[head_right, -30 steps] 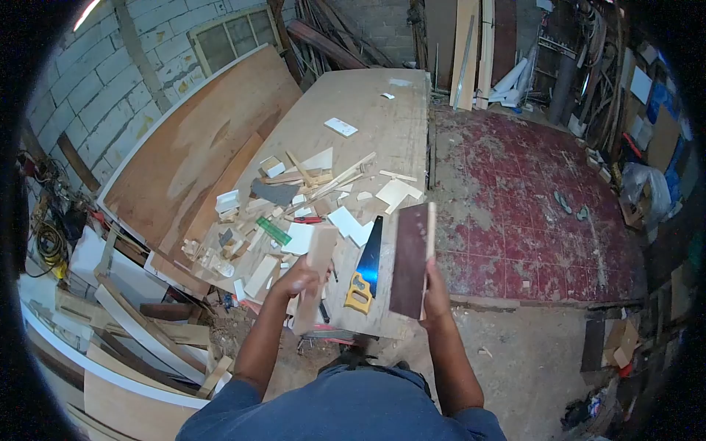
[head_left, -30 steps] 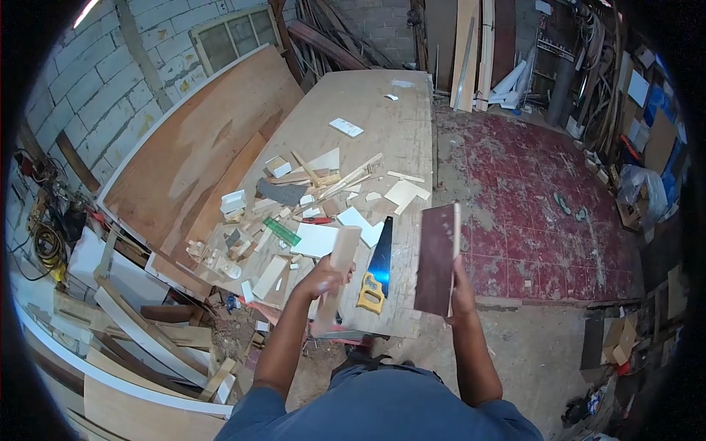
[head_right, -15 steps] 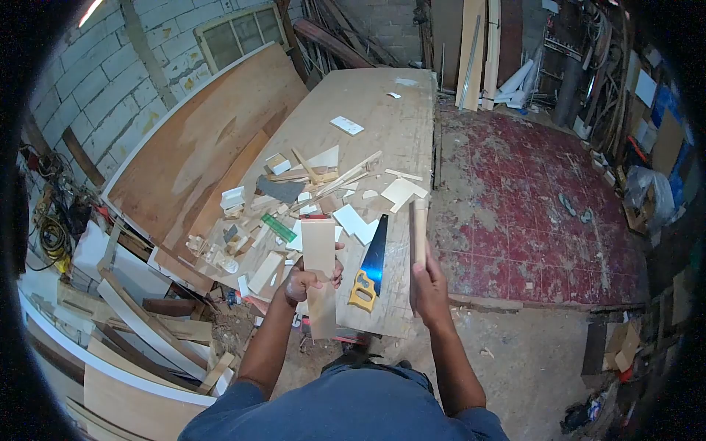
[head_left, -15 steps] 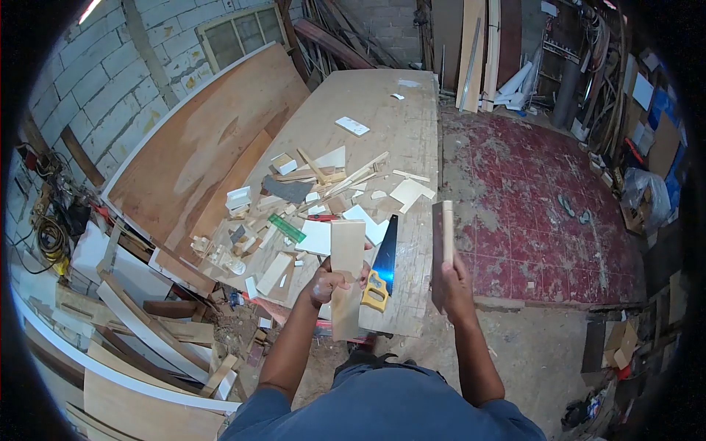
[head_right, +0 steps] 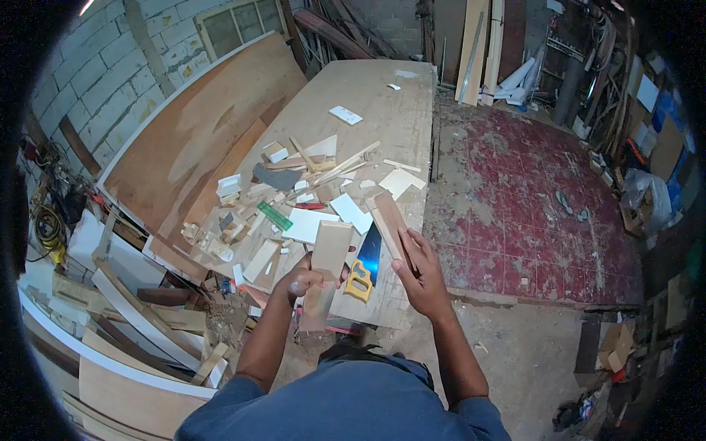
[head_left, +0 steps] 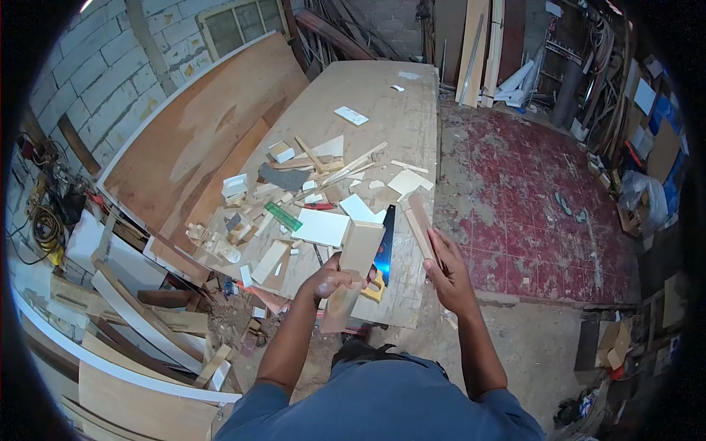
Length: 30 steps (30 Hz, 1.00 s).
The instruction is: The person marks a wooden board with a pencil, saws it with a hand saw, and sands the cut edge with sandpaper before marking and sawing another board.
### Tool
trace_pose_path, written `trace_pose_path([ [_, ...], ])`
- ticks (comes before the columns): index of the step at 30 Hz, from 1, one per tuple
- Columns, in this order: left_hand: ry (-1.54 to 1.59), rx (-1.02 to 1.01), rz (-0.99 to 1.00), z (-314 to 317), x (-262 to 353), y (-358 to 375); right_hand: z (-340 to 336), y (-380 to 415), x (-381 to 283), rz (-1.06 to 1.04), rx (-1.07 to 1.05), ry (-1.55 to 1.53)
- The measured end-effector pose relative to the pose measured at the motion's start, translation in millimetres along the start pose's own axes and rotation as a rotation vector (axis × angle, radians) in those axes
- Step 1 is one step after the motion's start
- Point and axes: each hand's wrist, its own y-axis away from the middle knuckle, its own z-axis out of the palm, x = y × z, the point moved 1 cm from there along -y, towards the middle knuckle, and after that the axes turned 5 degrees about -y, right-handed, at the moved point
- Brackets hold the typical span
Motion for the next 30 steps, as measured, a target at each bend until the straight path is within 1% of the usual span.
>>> trace_pose_path([
  [1, -0.096, 0.055, -0.016, -0.9, -1.1, 0.6, 0.0, -0.4, -0.8, 0.004, -0.006, 0.002],
  [2, -0.089, 0.059, -0.015, -2.7, -2.5, 1.5, 0.3, -0.9, -1.7, 0.005, -0.019, 0.01],
  [4, -0.173, 0.115, -0.095, -7.4, -5.2, 3.6, 2.2, -1.5, -2.1, 0.007, -0.036, 0.02],
  [8, -0.243, 0.104, -0.1, -9.7, -1.1, -0.6, 5.3, -2.3, -4.1, -0.009, -0.058, 0.114],
  [10, -0.267, 0.117, -0.134, -11.2, 1.1, -3.1, 8.8, -1.8, -8.4, -0.021, -0.063, 0.158],
  [12, -0.311, 0.115, -0.132, -14.0, 4.3, -3.4, 13.5, -4.0, -17.1, -0.069, -0.102, 0.208],
  [14, -0.357, 0.119, -0.126, -13.7, 8.3, -0.5, 24.7, -6.4, -17.8, -0.099, -0.107, 0.196],
  [16, -0.427, 0.285, -0.101, -8.8, 17.5, 6.2, 39.2, -10.4, -20.3, -0.129, -0.109, 0.182],
  [17, -0.43, 0.283, -0.102, -17.2, 15.5, 9.6, 48.6, -12.8, -22.5, -0.119, -0.109, 0.153],
  [19, -0.73, 0.323, -0.057, -27.5, 23.9, 14.5, 65.1, -18.2, -21.7, -0.11, -0.107, 0.123],
  [20, -0.866, 0.347, -0.075, -31.5, 28.3, 22.1, 73.5, -21.5, -14.5, -0.078, -0.123, 0.028],
  [21, -0.867, 0.345, -0.075, -39.8, 26.2, 27.6, 81.6, -25.5, -7.9, -0.046, -0.139, -0.068],
  [23, -1.113, 0.32, 0.15, -57.6, 21.7, 40.5, 93.0, -32.3, -0.2, -0.053, -0.145, -0.05],
  [24, -1.168, 0.25, -0.159, -65.6, 31.2, 46.7, 98.3, -36.1, -2.3, -0.024, -0.174, -0.099],
  [25, -1.168, 0.249, -0.159, -70.9, 37.2, 52.0, 105.0, -38.6, -4.4, 0.005, -0.203, -0.147],
  [27, -1.247, 0.246, -0.254, -82.0, 44.0, 61.5, 123.3, -40.0, -8.7, -0.016, -0.187, -0.107],
  [28, -1.249, 0.242, -0.252, -88.6, 44.1, 65.0, 131.9, -38.6, -12.6, -0.017, -0.17, -0.052],
  [30, -1.119, 0.269, 0.056, -102.2, 40.1, 72.7, 143.9, -37.0, -20.6, -0.028, -0.169, 0.02],
])
